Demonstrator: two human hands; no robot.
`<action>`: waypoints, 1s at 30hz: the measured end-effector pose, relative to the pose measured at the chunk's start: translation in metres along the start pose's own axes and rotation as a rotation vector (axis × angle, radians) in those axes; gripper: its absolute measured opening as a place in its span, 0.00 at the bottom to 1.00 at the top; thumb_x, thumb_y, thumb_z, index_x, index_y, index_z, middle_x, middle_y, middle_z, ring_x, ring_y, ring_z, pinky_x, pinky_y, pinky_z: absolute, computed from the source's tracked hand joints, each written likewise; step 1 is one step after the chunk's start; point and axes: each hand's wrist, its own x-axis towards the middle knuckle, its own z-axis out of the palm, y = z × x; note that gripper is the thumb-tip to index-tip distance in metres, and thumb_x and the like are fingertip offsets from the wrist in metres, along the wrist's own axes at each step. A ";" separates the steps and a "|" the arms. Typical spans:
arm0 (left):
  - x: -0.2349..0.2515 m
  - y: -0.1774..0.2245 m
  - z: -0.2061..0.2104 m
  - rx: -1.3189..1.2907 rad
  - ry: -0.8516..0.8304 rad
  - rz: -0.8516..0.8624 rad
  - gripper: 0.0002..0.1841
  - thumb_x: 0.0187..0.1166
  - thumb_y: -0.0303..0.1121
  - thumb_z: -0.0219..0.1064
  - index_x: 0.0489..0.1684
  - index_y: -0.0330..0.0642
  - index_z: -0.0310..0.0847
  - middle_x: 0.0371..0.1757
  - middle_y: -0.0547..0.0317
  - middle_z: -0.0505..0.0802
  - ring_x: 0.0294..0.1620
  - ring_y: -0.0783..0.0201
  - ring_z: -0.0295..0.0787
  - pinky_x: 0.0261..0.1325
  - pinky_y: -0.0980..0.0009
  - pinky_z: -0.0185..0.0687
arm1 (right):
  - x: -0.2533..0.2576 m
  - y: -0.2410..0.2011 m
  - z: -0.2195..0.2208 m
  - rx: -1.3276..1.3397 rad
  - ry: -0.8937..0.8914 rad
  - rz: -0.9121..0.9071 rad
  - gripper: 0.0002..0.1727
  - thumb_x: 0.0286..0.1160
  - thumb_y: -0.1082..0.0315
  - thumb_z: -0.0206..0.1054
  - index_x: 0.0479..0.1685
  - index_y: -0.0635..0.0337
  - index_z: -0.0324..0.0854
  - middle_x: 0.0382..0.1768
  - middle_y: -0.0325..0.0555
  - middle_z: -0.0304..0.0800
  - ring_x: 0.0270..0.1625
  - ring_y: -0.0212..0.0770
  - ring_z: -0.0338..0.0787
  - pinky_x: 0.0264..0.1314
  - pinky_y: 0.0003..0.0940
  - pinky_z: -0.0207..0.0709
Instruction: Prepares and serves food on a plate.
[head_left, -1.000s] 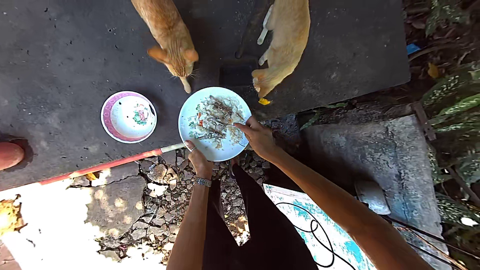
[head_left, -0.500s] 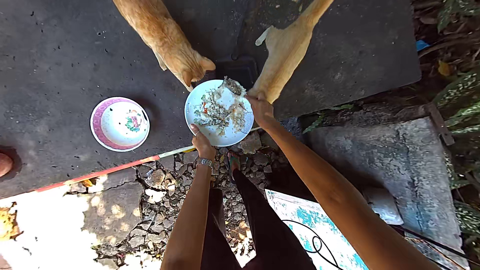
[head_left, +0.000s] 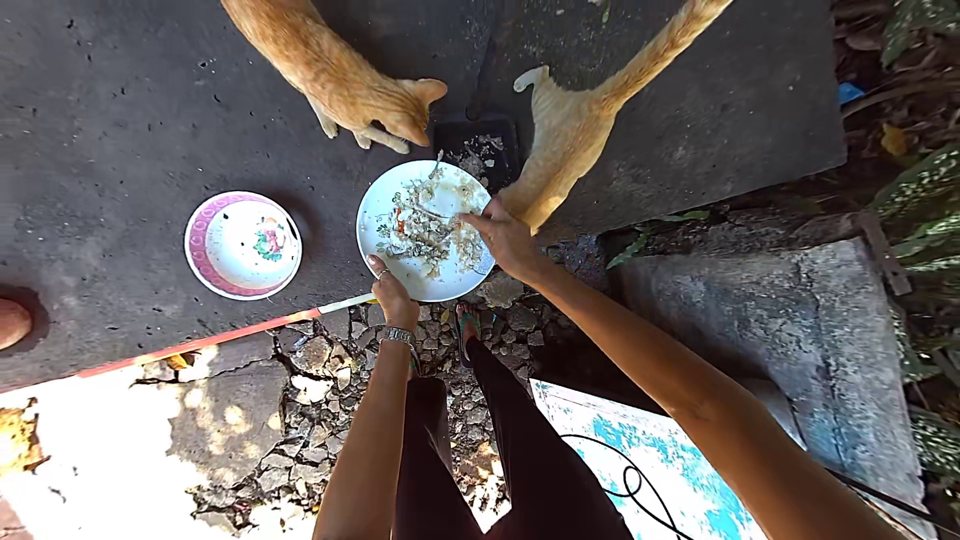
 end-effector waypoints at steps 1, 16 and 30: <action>-0.003 0.001 0.001 0.014 -0.002 0.003 0.37 0.92 0.60 0.37 0.60 0.30 0.78 0.55 0.38 0.87 0.55 0.54 0.88 0.59 0.53 0.84 | -0.002 -0.001 0.005 0.001 0.009 -0.044 0.22 0.82 0.77 0.59 0.67 0.48 0.89 0.49 0.65 0.85 0.43 0.62 0.89 0.42 0.57 0.83; 0.008 -0.002 0.003 0.073 -0.024 -0.044 0.41 0.90 0.64 0.35 0.69 0.30 0.73 0.66 0.34 0.84 0.65 0.48 0.85 0.67 0.47 0.81 | 0.041 0.045 -0.005 -0.230 -0.023 0.340 0.24 0.86 0.74 0.54 0.76 0.48 0.82 0.69 0.71 0.77 0.63 0.68 0.85 0.62 0.60 0.80; 0.007 0.008 -0.017 -0.018 0.017 0.036 0.37 0.92 0.61 0.37 0.64 0.31 0.76 0.58 0.40 0.87 0.57 0.55 0.88 0.61 0.53 0.85 | -0.041 -0.010 -0.025 -0.074 0.012 0.136 0.21 0.82 0.77 0.61 0.71 0.55 0.86 0.51 0.65 0.82 0.42 0.63 0.88 0.39 0.59 0.82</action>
